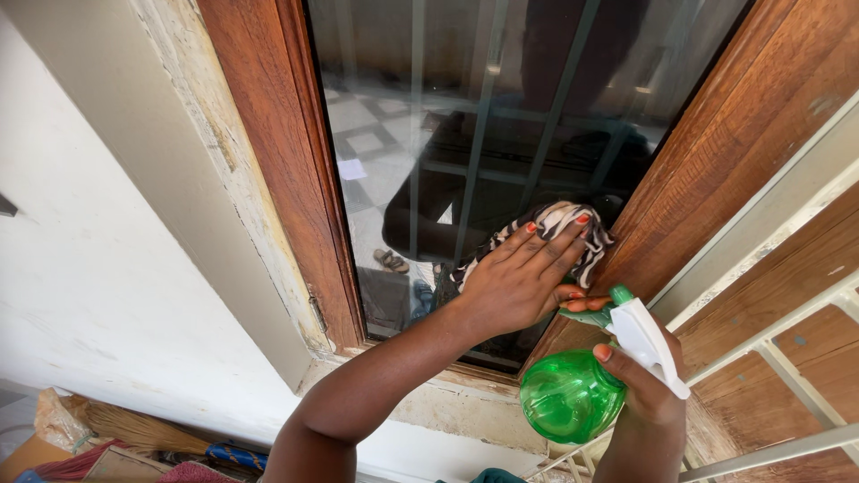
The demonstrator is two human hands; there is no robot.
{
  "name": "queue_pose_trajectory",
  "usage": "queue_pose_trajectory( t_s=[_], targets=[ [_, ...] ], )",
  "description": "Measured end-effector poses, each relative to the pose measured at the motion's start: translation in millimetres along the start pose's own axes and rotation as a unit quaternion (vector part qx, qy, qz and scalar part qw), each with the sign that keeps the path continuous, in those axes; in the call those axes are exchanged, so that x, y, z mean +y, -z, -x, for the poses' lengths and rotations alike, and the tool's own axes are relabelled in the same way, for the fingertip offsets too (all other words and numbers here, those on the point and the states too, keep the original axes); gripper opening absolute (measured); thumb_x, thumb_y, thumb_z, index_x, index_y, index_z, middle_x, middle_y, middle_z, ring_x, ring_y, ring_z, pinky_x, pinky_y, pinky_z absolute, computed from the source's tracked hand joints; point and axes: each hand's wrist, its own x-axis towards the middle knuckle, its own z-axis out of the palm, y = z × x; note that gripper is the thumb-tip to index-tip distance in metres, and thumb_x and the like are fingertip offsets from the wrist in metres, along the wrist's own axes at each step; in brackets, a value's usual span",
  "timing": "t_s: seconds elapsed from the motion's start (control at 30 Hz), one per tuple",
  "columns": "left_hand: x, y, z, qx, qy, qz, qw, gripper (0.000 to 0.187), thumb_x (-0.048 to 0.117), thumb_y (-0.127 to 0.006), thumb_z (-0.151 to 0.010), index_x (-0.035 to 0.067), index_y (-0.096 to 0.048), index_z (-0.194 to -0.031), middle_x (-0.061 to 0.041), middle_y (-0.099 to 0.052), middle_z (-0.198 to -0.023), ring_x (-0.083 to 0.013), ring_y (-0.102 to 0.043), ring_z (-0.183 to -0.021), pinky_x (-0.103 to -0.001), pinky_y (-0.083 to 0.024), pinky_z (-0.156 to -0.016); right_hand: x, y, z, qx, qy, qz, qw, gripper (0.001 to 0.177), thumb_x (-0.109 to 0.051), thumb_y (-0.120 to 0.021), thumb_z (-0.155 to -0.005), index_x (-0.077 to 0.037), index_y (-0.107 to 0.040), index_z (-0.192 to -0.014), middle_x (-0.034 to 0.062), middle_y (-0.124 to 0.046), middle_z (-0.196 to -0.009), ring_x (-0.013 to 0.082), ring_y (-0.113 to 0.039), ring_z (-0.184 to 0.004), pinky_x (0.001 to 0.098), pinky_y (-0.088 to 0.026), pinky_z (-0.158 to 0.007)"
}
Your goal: The person sprays a window with a green spray bottle and wipes the glass and wooden frame with a cloth. They repeatedly spray and wipe different sections of the window, focusing on the frame edges and the glass surface.
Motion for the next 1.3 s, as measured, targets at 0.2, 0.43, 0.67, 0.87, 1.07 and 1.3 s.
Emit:
queue_pose_trajectory(
  t_s=[0.2,0.43,0.67,0.87,1.07,1.3],
  targets=[
    [-15.5,-5.0,7.8,0.014,0.021,-0.049,0.998,0.061,0.056,-0.044,-0.108,0.016,-0.052,-0.153,-0.004,-0.045,-0.163,-0.0168,-0.052,-0.141,-0.04,-0.024,-0.129,-3.4,7.1,2.0,-0.028,0.05,-0.027,0.998,0.06,-0.008,-0.073,-0.085,0.013,-0.055,-0.138,0.0294,-0.068,-0.126,0.0427,-0.065,-0.124,0.0526,-0.045,-0.115],
    [-85.7,33.9,-87.9,0.144,0.083,-0.122,0.978,0.073,0.066,-0.029,-0.106,0.014,-0.05,-0.154,-0.011,-0.045,-0.16,-0.0255,-0.044,-0.148,-0.044,-0.018,-0.128,-6.2,1.2,-4.3,-0.04,0.047,-0.022,0.998,0.058,-0.011,-0.075,-0.084,0.013,-0.057,-0.134,0.0301,-0.068,-0.125,0.0445,-0.064,-0.126,0.0559,-0.043,-0.116],
    [-125.6,100.4,-130.8,0.084,0.197,-0.065,0.975,0.067,0.065,-0.033,-0.104,0.018,-0.052,-0.148,-0.006,-0.059,-0.138,-0.0281,-0.051,-0.136,-0.048,-0.033,-0.122,3.9,-10.6,-16.3,-0.048,0.056,-0.052,0.996,0.055,-0.01,-0.074,-0.086,0.012,-0.058,-0.133,0.029,-0.068,-0.123,0.0455,-0.064,-0.126,0.0596,-0.044,-0.115],
    [-111.1,70.2,-81.5,0.201,0.15,-0.108,0.962,0.069,0.06,-0.039,-0.111,0.006,-0.05,-0.153,-0.019,-0.042,-0.161,-0.0358,-0.044,-0.149,-0.051,-0.027,-0.13,10.9,-14.8,-21.0,-0.036,0.041,-0.061,0.997,0.057,-0.008,-0.073,-0.083,0.01,-0.056,-0.134,0.0285,-0.067,-0.123,0.0461,-0.064,-0.125,0.0594,-0.044,-0.113],
    [-87.0,-13.2,49.1,0.118,0.18,-0.106,0.971,0.062,0.054,-0.051,-0.106,0.004,-0.058,-0.142,-0.029,-0.045,-0.155,-0.0405,-0.046,-0.144,-0.055,-0.028,-0.124,12.8,-14.2,-23.8,-0.055,0.054,-0.057,0.995,0.052,-0.007,-0.072,-0.085,0.011,-0.058,-0.133,0.0287,-0.068,-0.125,0.0462,-0.064,-0.127,0.0594,-0.044,-0.115],
    [-56.9,-119.3,200.8,0.078,0.184,-0.115,0.973,0.06,0.056,-0.051,-0.103,-0.002,-0.056,-0.118,-0.035,-0.05,-0.142,-0.0465,-0.049,-0.135,-0.069,-0.013,-0.118,14.2,-22.7,-26.5,-0.065,0.057,-0.052,0.995,0.054,-0.006,-0.071,-0.087,0.01,-0.056,-0.135,0.0286,-0.068,-0.126,0.0447,-0.064,-0.127,0.0577,-0.044,-0.117]
  ],
)
